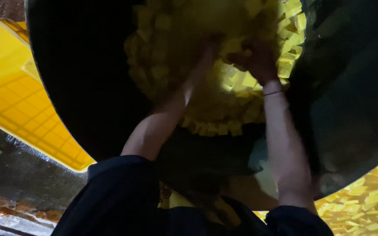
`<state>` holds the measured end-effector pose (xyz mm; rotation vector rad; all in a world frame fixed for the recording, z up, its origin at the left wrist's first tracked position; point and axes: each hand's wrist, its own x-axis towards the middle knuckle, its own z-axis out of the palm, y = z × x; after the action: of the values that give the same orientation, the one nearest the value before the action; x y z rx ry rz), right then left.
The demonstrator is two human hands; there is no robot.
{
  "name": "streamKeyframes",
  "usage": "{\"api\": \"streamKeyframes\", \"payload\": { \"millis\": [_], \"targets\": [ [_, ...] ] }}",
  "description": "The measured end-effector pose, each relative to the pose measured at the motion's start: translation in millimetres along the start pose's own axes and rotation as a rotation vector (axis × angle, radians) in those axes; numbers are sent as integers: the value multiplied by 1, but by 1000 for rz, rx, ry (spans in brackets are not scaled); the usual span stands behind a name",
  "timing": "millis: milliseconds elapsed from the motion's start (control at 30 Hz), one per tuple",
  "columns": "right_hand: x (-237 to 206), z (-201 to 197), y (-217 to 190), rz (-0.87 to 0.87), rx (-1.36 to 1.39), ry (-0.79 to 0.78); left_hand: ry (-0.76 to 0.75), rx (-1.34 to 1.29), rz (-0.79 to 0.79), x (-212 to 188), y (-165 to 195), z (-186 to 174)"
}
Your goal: The person carries a blue crate of yellow tofu cubes in water across a wet processing floor, then stands at a large water-filled vat and repeatedly picks up individual tofu cubes by hand, transferring them one at a time into a yellow plastic crate, arranging them in rows as the crate fills.
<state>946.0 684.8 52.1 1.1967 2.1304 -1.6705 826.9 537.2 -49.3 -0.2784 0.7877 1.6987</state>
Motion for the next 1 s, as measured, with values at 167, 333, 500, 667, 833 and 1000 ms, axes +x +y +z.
{"api": "streamKeyframes", "payload": {
  "millis": [167,333,500,667,833,1000],
  "targets": [
    [-1,44,-3,-96,-316,252,17,-266,3,-1,-16,18],
    [-6,70,-15,-330,-319,351,53,-391,28,-2,-19,37],
    [27,57,-26,-434,-419,353,88,-461,93,-5,0,33],
    [95,16,-41,-421,-744,458,71,-513,209,-10,53,23],
    [119,3,-65,-490,-645,337,-120,-504,316,-9,126,34],
    [142,58,-102,-588,-600,392,-337,-389,492,-21,183,71]
  ]
}}
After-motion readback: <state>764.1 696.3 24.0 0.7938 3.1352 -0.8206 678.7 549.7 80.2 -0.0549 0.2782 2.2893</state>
